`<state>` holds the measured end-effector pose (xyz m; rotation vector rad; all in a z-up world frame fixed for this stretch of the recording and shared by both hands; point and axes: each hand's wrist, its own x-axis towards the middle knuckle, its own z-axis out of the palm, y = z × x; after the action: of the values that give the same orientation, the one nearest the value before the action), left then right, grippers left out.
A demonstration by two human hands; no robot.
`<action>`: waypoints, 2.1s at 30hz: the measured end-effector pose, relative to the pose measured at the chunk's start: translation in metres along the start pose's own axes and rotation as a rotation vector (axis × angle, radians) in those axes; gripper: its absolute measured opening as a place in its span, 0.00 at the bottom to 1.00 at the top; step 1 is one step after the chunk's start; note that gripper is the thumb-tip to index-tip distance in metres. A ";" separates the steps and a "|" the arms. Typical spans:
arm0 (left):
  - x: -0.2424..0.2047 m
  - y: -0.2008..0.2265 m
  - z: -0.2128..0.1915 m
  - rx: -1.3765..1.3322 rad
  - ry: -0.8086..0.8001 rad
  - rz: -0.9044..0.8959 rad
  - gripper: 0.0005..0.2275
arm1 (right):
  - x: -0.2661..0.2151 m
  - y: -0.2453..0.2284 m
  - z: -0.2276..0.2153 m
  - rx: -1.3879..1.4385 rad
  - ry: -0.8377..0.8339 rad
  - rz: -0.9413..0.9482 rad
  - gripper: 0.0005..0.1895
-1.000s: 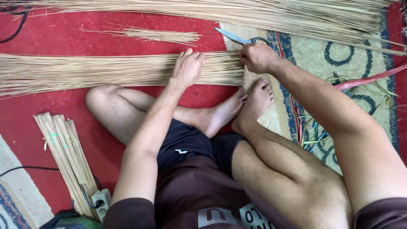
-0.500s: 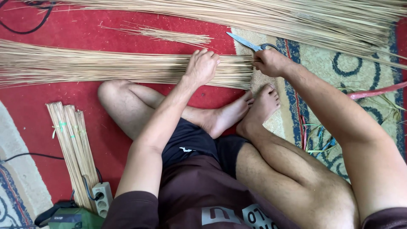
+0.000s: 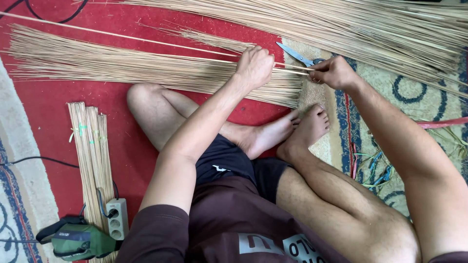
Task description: Trimming the ends of thin wooden sticks with scissors and organizing them into bundles on the floor.
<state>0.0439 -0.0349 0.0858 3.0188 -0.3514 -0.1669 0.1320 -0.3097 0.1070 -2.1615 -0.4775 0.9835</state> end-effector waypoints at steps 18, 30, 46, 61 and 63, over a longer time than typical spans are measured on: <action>0.046 0.024 -0.063 0.173 -0.028 -0.007 0.06 | -0.001 0.017 -0.013 0.862 0.134 0.251 0.07; 0.001 -0.011 -0.063 -0.622 -0.245 -0.159 0.14 | 0.008 -0.010 -0.004 1.081 0.276 0.167 0.07; 0.008 -0.009 -0.064 -0.785 -0.350 -0.273 0.12 | 0.022 -0.008 0.017 1.182 0.560 0.099 0.21; 0.024 -0.010 -0.054 -0.716 -0.328 -0.290 0.11 | 0.019 -0.008 0.020 1.174 0.642 0.077 0.17; 0.024 -0.015 -0.057 -0.566 -0.309 -0.290 0.12 | 0.027 0.000 0.025 1.154 0.620 0.095 0.13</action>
<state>0.0778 -0.0210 0.1383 2.4584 0.1069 -0.6386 0.1300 -0.2829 0.0815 -1.2840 0.4263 0.3805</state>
